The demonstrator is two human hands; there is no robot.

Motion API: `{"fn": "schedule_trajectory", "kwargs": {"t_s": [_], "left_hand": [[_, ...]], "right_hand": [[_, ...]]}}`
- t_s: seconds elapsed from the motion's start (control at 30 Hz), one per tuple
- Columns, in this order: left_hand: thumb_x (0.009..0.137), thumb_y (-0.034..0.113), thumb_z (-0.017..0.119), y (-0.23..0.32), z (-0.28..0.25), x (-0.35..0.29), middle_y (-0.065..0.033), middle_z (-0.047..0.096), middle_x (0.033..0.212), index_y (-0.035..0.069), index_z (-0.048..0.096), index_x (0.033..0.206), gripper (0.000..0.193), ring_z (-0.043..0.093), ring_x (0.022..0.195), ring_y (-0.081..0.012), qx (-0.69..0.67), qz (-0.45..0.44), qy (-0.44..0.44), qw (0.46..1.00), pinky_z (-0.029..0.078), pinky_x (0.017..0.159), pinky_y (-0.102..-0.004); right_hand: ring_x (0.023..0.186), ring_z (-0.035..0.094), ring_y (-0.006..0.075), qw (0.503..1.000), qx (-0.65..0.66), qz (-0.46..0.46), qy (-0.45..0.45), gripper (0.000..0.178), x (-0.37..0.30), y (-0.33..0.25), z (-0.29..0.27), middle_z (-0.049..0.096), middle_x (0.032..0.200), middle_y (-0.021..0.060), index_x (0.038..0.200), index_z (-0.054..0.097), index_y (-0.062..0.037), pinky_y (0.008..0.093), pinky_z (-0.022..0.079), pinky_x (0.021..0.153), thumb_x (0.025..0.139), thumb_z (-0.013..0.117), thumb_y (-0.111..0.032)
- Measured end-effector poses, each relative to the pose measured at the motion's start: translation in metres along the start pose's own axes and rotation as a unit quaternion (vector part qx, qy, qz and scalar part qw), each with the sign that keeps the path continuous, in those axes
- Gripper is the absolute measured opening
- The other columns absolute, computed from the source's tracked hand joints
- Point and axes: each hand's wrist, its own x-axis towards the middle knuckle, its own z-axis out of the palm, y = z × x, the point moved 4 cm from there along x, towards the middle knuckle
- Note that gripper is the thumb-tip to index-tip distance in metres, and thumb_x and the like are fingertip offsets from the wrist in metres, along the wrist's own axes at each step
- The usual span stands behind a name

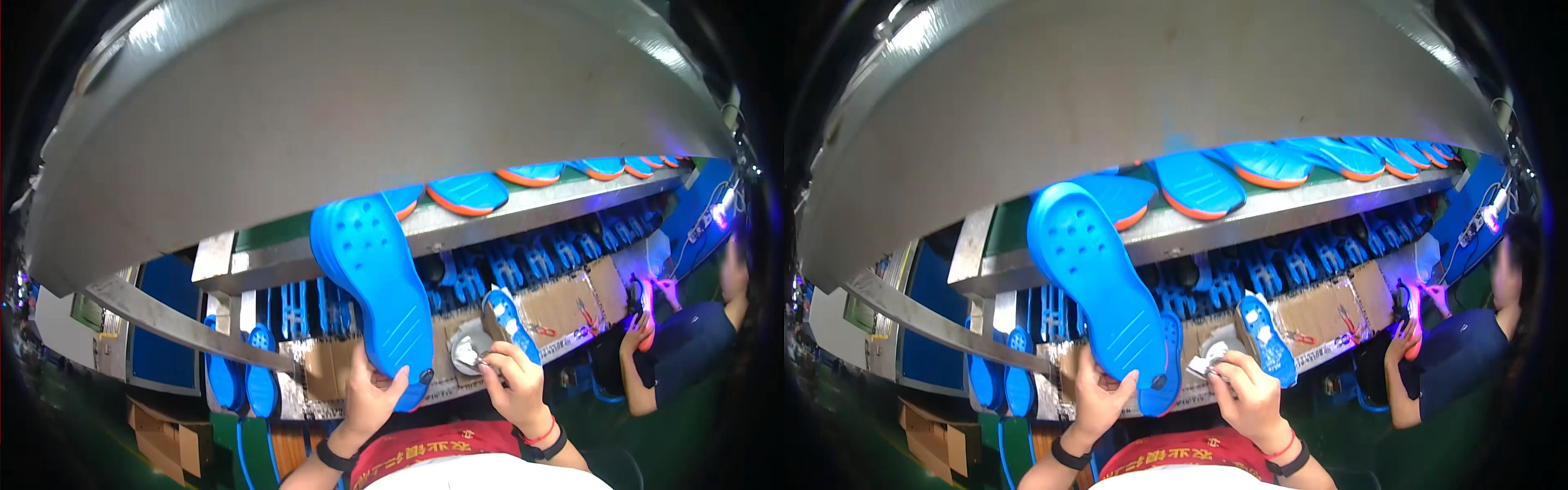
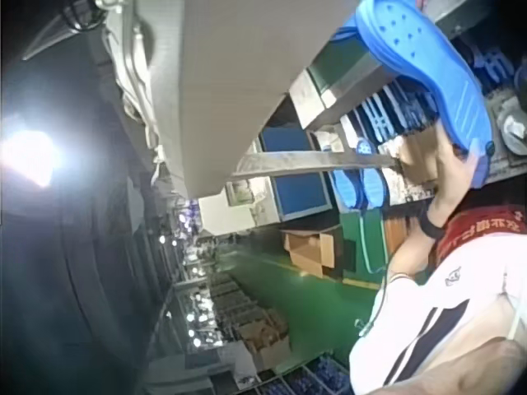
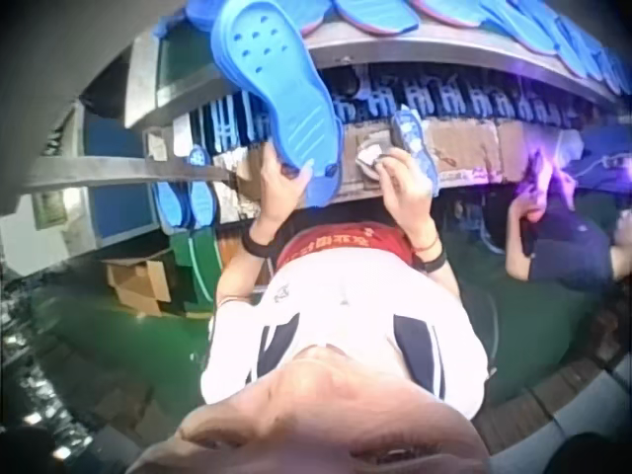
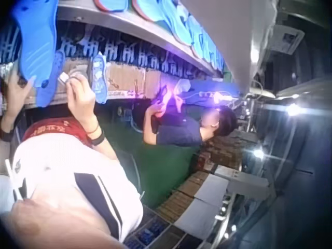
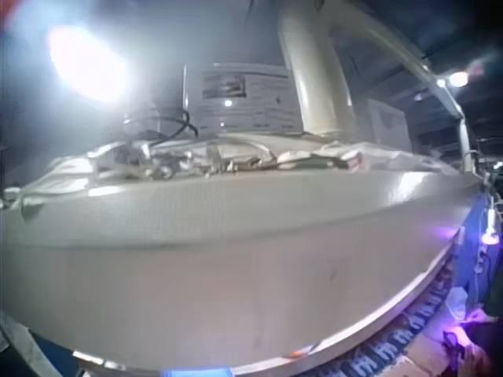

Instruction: Applying glue to the bottom of blue shoe soles at a manufacturing station.

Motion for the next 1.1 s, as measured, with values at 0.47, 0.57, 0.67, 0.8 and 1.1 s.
{"fn": "schedule_trajectory", "kwargs": {"t_s": [0.47, 0.57, 0.67, 0.8, 1.1], "left_hand": [[0.095, 0.013, 0.055, 0.068, -0.078, 0.308, -0.0154, 0.064, 0.085, -0.002, 0.055, 0.107, 0.019, 0.066, 0.069, -0.0205, -0.049, 0.198, -0.141, 0.969, 0.055, 0.055, -0.0274], [0.095, 0.013, 0.055, 0.069, -0.047, 0.301, -0.0147, 0.064, 0.085, -0.001, 0.055, 0.108, 0.019, 0.065, 0.068, -0.0198, -0.014, 0.265, -0.157, 0.951, 0.054, 0.055, -0.0270], [0.095, 0.012, 0.055, 0.064, -0.059, 0.278, -0.0140, 0.063, 0.084, -0.001, 0.054, 0.109, 0.019, 0.065, 0.067, -0.0192, 0.030, 0.333, -0.159, 0.929, 0.054, 0.055, -0.0266], [0.095, 0.011, 0.055, 0.055, -0.031, 0.257, -0.0130, 0.063, 0.083, 0.000, 0.053, 0.110, 0.019, 0.064, 0.066, -0.0183, 0.074, 0.414, -0.167, 0.892, 0.053, 0.055, -0.0260], [0.095, 0.010, 0.055, 0.075, 0.007, 0.217, -0.0109, 0.061, 0.082, 0.001, 0.051, 0.112, 0.019, 0.062, 0.063, -0.0163, 0.209, 0.525, -0.123, 0.815, 0.051, 0.055, -0.0249]], "right_hand": [[0.065, 0.065, 0.0264, 0.997, -0.019, 0.048, 0.049, 0.011, -0.026, 0.020, -0.019, 0.067, 0.088, 0.0136, 0.083, 0.065, -0.0012, 0.0316, 0.051, 0.054, 0.075, 0.072, -0.001], [0.060, 0.064, 0.0232, 0.995, -0.042, 0.054, 0.077, 0.009, -0.031, 0.023, -0.028, 0.066, 0.085, 0.0121, 0.081, 0.065, -0.0006, 0.0294, 0.049, 0.050, 0.075, 0.071, 0.000], [0.060, 0.064, 0.0238, 0.992, -0.057, 0.074, 0.083, 0.009, -0.033, 0.017, -0.036, 0.067, 0.083, 0.0117, 0.082, 0.066, -0.0017, 0.0301, 0.049, 0.050, 0.076, 0.072, -0.003], [0.075, 0.064, 0.0331, 0.988, -0.058, 0.111, 0.094, 0.005, -0.043, 0.019, -0.047, 0.065, 0.084, 0.0139, 0.087, 0.064, -0.0041, 0.0365, 0.051, 0.065, 0.082, 0.065, -0.004], [0.068, 0.064, 0.0287, 0.990, -0.051, 0.109, 0.072, 0.007, -0.035, 0.030, -0.036, 0.066, 0.086, 0.0137, 0.086, 0.065, -0.0029, 0.0334, 0.051, 0.058, 0.080, 0.069, -0.004]]}}
